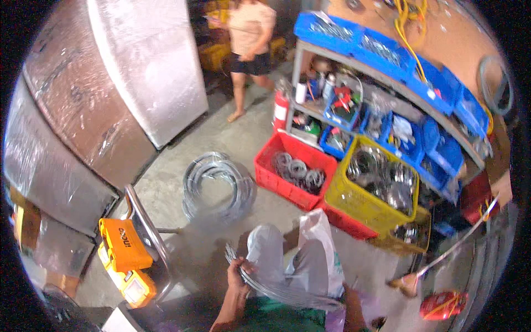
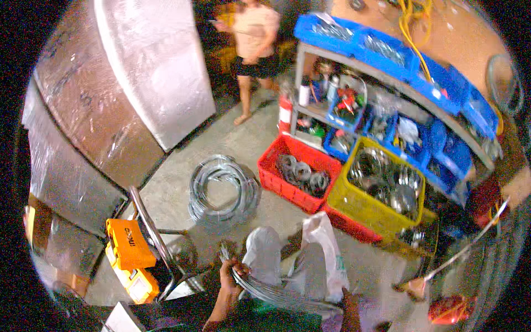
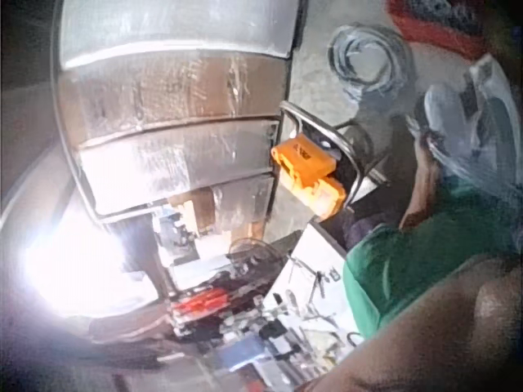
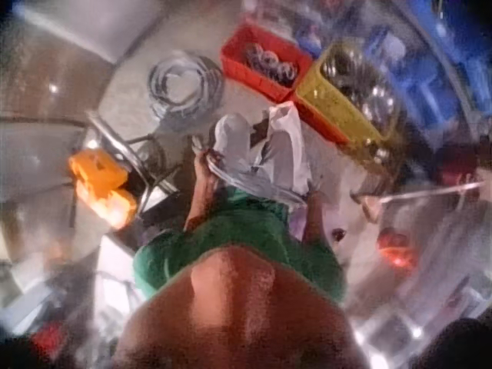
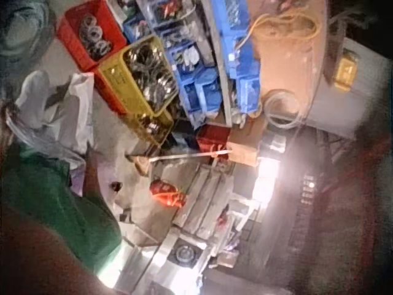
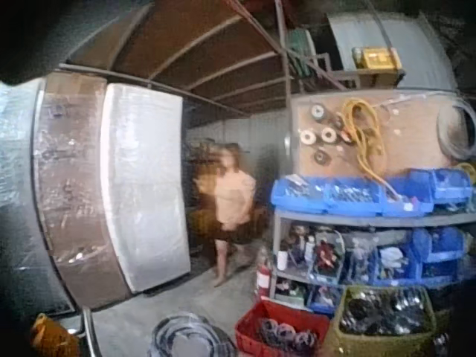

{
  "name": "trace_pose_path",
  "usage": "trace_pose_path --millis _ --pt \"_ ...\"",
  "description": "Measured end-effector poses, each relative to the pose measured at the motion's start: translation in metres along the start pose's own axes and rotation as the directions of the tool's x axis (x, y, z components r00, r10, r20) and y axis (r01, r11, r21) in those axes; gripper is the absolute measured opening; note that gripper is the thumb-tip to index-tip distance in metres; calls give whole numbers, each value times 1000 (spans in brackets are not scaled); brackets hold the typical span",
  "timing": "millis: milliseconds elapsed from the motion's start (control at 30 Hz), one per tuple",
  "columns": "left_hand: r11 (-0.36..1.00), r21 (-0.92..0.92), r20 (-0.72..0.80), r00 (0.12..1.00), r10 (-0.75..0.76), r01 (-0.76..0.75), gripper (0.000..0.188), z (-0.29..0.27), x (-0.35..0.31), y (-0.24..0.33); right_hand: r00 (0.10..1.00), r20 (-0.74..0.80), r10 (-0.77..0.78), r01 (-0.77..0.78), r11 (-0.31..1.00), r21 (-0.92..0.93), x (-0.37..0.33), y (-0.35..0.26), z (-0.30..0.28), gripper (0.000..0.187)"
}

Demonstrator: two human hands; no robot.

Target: The person handles a bundle of metal wire, unties it, and coils it into smaller loops. They repeatedly wrap and adjust the wire by hand, forming neat coils and placing them on the floor.

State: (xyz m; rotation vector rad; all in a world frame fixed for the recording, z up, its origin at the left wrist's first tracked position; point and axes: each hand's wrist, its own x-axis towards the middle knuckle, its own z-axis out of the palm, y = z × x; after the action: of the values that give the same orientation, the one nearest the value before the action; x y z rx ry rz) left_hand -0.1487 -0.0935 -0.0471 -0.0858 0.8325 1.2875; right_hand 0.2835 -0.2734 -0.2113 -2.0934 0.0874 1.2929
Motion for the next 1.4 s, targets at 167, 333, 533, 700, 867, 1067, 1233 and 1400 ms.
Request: trace_pose_path --millis 167,333,533,700,867,1067,1233,1400 --pt "910 345 168 969 180 -229 25 21 -26 13 982 105 -157 173 972 -159 52 28 24 33" --pt "872 436 50 974 222 -221 23 33 -41 21 1000 18 -25 29 949 -314 56 75 9 35" --pt "973 224 430 902 -47 -56 21 57 -42 20 991 122 50 13 887 -462 57 119 2 36" --pt "800 509 60 940 335 -317 18 81 -54 3 982 6 -189 119 590 -799 57 114 0 38" --pt "940 279 226 965 135 -197 20 94 -53 7 949 69 -308 305 842 -444 23 38 -15 44" --pt "993 90 561 828 11 -74 13 98 -23 47 611 791 -25 286 939 -190 4 -1 3 38" --pt "996 13 657 752 57 -87 14 112 -21 74 548 830 106 236 932 -275 18 24 8 36" --pt "973 117 578 810 98 -201 20 117 3 115 555 812 177 121 949 -290 13 27 0 31"
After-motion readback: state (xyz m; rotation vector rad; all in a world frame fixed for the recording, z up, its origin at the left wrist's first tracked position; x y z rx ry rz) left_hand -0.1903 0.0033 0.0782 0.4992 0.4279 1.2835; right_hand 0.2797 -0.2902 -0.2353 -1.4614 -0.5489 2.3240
